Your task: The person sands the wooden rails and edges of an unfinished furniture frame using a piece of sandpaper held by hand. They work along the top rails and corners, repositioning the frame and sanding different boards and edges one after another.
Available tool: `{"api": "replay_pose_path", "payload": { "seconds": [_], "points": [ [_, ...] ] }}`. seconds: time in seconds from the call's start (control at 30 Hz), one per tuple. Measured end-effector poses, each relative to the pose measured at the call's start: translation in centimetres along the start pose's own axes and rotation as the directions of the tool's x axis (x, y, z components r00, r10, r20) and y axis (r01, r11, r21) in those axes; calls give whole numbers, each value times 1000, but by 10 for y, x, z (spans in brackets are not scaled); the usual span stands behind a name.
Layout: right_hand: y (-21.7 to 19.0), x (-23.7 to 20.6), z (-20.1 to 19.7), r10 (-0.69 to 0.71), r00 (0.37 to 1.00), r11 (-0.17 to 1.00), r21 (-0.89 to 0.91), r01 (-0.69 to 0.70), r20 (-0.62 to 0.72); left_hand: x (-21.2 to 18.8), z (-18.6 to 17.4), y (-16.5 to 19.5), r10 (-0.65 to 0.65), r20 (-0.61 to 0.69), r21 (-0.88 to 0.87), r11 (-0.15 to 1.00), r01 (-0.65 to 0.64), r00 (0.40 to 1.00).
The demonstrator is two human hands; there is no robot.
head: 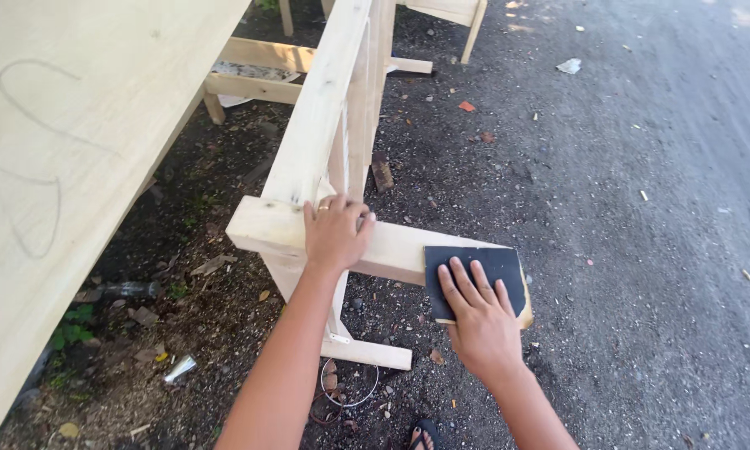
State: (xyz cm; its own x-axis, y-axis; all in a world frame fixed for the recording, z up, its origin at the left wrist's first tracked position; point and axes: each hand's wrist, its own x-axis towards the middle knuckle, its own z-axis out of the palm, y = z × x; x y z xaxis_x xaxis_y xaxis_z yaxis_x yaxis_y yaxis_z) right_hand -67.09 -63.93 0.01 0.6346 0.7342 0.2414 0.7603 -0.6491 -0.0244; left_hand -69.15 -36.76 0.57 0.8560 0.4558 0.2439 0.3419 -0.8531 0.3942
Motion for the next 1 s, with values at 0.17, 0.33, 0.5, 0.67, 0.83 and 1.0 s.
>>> {"api": "replay_pose_path", "payload": {
  "seconds": [0.17,0.33,0.5,0.67,0.83,1.0],
  "points": [
    [-11,85,26,62,998,993,103,-65,30,-8,19,27,55,30,2,998,-55,998],
    [-28,77,11,30,1000,984,174,-29,-4,-10,23,27,58,-43,-35,998,-60,997],
    [-26,17,-2,35,999,989,144,-32,-20,-11,25,29,62,-37,-37,997,-63,997],
    [-22,69,0,98,994,984,143,-104,44,-13,22,33,74,-51,-43,996,-76,996],
    [-25,31,-11,78,996,984,161,-71,-42,-14,17,26,77,-44,-33,996,-79,996],
    [-13,46,-6,156,988,982,110,-153,-18,-14,19,25,97,-92,-51,994,-102,991]
  ]
}}
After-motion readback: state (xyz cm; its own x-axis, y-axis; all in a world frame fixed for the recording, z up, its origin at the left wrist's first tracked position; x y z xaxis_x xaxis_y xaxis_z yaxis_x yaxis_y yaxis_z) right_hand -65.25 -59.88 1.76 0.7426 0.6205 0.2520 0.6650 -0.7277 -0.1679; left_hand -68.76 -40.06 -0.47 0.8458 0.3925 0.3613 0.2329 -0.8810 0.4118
